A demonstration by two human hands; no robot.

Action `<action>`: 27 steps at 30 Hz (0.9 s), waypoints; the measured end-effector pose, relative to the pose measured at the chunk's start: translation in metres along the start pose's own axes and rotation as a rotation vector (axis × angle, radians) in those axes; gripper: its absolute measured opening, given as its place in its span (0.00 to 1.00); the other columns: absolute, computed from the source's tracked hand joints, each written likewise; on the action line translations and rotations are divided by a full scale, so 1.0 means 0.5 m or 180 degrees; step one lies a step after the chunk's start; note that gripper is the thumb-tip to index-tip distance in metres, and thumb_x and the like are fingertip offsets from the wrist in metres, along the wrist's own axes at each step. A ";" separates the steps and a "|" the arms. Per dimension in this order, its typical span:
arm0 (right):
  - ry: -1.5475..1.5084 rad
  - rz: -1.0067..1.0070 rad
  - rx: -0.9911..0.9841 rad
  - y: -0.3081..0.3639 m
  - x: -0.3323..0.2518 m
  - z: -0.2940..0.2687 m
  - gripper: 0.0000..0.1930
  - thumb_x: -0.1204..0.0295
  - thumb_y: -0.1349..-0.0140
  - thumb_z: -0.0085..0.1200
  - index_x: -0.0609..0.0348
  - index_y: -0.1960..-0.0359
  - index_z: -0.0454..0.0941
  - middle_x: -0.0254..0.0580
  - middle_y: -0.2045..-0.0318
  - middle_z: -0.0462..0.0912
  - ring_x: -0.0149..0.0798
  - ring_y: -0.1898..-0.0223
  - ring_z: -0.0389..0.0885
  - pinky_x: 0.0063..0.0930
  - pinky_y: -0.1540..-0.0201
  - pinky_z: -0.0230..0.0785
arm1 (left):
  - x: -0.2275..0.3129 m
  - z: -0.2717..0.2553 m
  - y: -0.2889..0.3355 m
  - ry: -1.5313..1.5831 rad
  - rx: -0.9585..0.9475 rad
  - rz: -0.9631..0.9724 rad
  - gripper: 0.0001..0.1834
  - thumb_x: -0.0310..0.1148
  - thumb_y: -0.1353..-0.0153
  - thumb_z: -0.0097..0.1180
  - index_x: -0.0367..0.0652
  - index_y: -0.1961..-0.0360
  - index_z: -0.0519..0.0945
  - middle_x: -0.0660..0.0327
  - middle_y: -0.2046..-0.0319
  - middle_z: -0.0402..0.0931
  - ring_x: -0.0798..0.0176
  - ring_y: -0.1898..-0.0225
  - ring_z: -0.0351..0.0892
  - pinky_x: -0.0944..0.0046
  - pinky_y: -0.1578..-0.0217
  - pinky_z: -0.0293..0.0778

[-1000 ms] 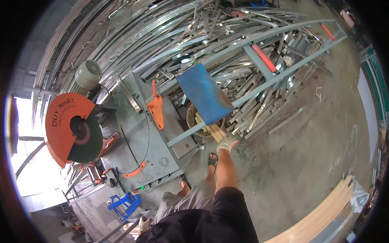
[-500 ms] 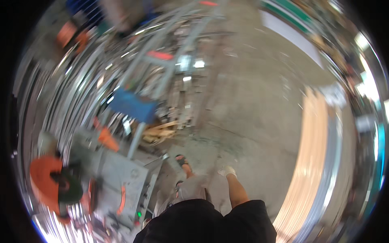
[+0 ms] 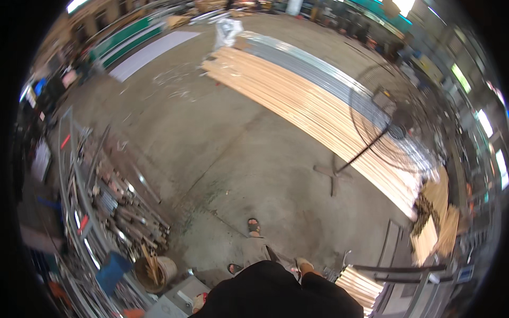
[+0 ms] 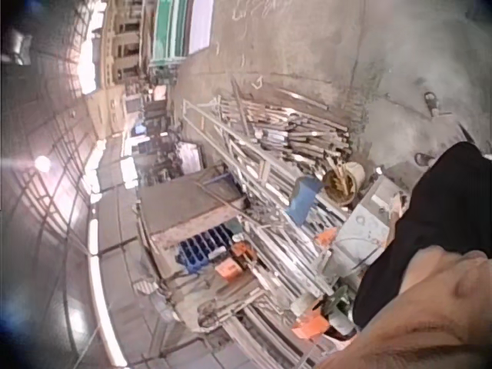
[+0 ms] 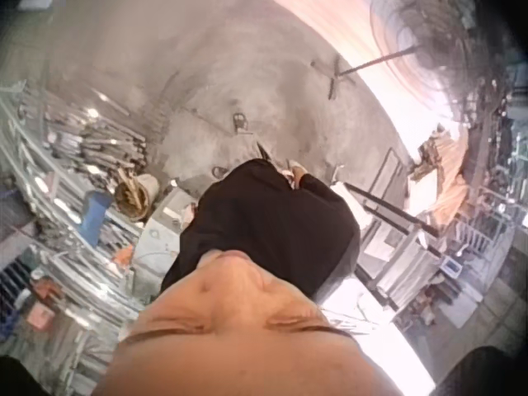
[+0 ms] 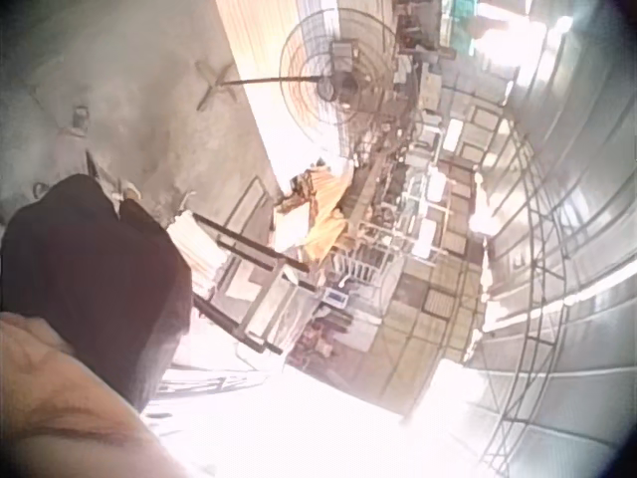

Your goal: The person places several metal tubes onto a miter saw, pulls a lever down to cut the tubes while sparks are visible, and then moves the cut pieces into a bin and onto a rack.

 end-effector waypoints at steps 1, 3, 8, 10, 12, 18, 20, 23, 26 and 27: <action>0.0118 0.0102 -0.0125 0.004 0.032 0.027 0.17 0.58 0.45 0.71 0.60 0.63 0.88 0.44 0.71 0.88 0.39 0.72 0.87 0.36 0.72 0.79 | 0.040 0.025 -0.010 -0.0337 -0.0087 0.0046 0.12 0.36 0.34 0.57 0.39 0.56 0.80 0.49 0.72 0.83 0.53 0.80 0.83 0.57 0.84 0.75; -0.0155 0.0235 -0.0354 0.073 0.008 0.049 0.17 0.59 0.43 0.67 0.62 0.61 0.88 0.44 0.70 0.89 0.39 0.70 0.89 0.38 0.68 0.79 | 0.120 0.052 -0.031 -0.0932 -0.0082 0.0107 0.11 0.35 0.34 0.56 0.39 0.57 0.80 0.50 0.73 0.83 0.54 0.80 0.83 0.57 0.83 0.75; -0.1375 0.0565 -0.0044 0.026 0.088 -0.037 0.17 0.61 0.42 0.63 0.63 0.60 0.87 0.44 0.70 0.89 0.39 0.71 0.89 0.36 0.67 0.81 | 0.361 0.296 -0.072 -0.1867 -0.0369 0.0093 0.09 0.33 0.34 0.55 0.38 0.61 0.80 0.52 0.74 0.81 0.54 0.79 0.82 0.56 0.81 0.76; -0.1668 0.0268 0.0067 -0.004 0.071 -0.128 0.16 0.61 0.40 0.61 0.63 0.61 0.87 0.43 0.72 0.88 0.38 0.75 0.88 0.33 0.71 0.82 | 0.472 0.396 -0.081 -0.2022 -0.0369 0.0108 0.08 0.32 0.34 0.55 0.38 0.62 0.80 0.53 0.75 0.80 0.55 0.78 0.82 0.56 0.80 0.77; -0.1930 0.0204 0.0224 -0.036 0.082 -0.190 0.15 0.61 0.38 0.59 0.62 0.60 0.87 0.42 0.72 0.87 0.38 0.76 0.87 0.33 0.71 0.82 | 0.569 0.522 -0.089 -0.1979 -0.0411 0.0145 0.07 0.31 0.34 0.54 0.38 0.63 0.80 0.54 0.75 0.79 0.55 0.78 0.81 0.56 0.79 0.77; -0.2984 -0.0099 0.0644 -0.126 0.040 -0.468 0.16 0.63 0.39 0.57 0.60 0.56 0.87 0.42 0.71 0.88 0.37 0.74 0.87 0.32 0.71 0.81 | 0.914 0.996 0.040 -0.2041 -0.0825 0.1270 0.06 0.30 0.32 0.54 0.40 0.60 0.79 0.59 0.74 0.79 0.62 0.75 0.81 0.61 0.76 0.79; -0.2900 -0.0227 0.0708 -0.158 0.006 -0.548 0.17 0.63 0.39 0.55 0.60 0.55 0.87 0.43 0.71 0.88 0.37 0.74 0.87 0.32 0.71 0.80 | 0.996 1.079 0.063 -0.1940 -0.0837 0.1515 0.06 0.30 0.31 0.54 0.41 0.58 0.79 0.60 0.72 0.79 0.65 0.74 0.81 0.62 0.76 0.79; -0.3099 -0.0223 0.0735 -0.186 -0.034 -0.673 0.15 0.67 0.38 0.56 0.59 0.53 0.87 0.41 0.70 0.89 0.36 0.73 0.88 0.32 0.71 0.81 | 1.081 1.174 0.076 -0.1844 -0.1147 0.1625 0.09 0.32 0.31 0.54 0.44 0.53 0.80 0.65 0.69 0.80 0.68 0.72 0.81 0.65 0.73 0.79; -0.3128 -0.0288 0.0548 -0.219 -0.087 -0.733 0.14 0.68 0.38 0.55 0.61 0.56 0.87 0.43 0.70 0.90 0.37 0.74 0.87 0.33 0.71 0.82 | 1.127 1.177 0.007 -0.2061 -0.1025 0.1517 0.09 0.32 0.31 0.55 0.42 0.53 0.80 0.65 0.69 0.80 0.68 0.73 0.81 0.64 0.74 0.79; -0.3070 -0.0354 0.0469 -0.230 -0.127 -0.756 0.13 0.68 0.38 0.55 0.62 0.58 0.87 0.44 0.70 0.90 0.38 0.75 0.87 0.34 0.72 0.82 | 1.134 1.137 -0.057 -0.1985 -0.0916 0.1479 0.07 0.31 0.31 0.54 0.41 0.58 0.81 0.63 0.71 0.80 0.67 0.74 0.81 0.62 0.76 0.79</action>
Point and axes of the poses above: each hand's wrist, its own y-axis away from the middle knuckle, its own z-axis out of the palm, x = y × z, the point moved 1 cm from there along -y, towards the middle knuckle
